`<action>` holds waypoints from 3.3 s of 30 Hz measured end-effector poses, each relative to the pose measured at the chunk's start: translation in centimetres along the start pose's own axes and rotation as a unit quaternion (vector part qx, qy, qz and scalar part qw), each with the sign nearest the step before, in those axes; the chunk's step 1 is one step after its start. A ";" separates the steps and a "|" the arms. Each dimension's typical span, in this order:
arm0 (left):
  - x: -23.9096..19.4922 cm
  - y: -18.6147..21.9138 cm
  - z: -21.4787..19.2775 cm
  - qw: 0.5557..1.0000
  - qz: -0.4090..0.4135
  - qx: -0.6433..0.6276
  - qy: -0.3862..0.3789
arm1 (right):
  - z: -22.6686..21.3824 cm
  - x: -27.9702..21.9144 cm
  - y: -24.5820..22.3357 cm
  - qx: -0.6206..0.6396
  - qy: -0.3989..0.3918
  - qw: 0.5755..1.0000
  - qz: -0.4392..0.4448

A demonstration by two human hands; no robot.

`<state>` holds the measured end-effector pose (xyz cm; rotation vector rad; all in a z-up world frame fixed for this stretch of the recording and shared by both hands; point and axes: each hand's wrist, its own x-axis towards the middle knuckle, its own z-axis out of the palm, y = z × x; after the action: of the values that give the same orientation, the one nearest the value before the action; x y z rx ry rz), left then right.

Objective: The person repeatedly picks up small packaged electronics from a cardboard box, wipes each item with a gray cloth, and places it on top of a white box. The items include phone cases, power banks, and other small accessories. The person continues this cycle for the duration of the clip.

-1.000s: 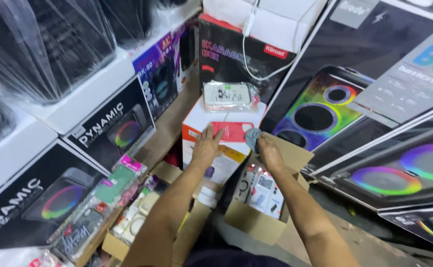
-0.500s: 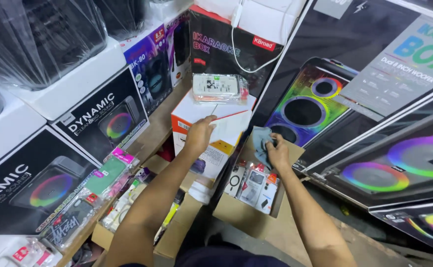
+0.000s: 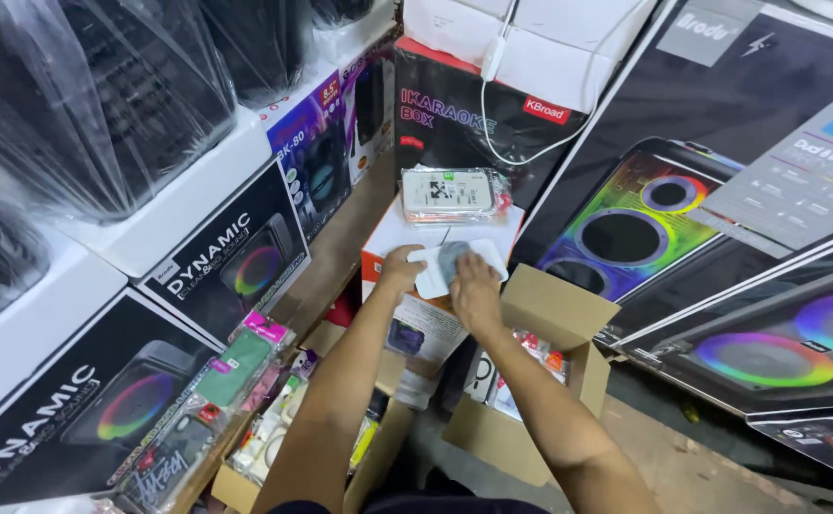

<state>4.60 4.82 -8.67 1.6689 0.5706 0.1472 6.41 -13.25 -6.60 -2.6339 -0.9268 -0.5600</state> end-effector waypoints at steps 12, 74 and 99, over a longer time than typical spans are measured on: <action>3.1 -3.8 2.0 0.998 -0.012 0.054 0.014 | 2.8 2.9 4.1 -0.052 -0.073 0.984 0.153; -19.5 -13.5 26.2 0.968 -0.096 0.167 -0.161 | -1.5 -29.2 18.2 0.494 -0.008 0.637 0.591; -7.6 5.2 4.2 0.839 0.464 0.224 0.178 | -8.3 -5.3 7.3 0.291 0.056 0.944 0.145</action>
<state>1.22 -2.67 -2.86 2.2843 -0.0053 1.1222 5.18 -24.83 -2.75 -2.1174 -0.5436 -0.2965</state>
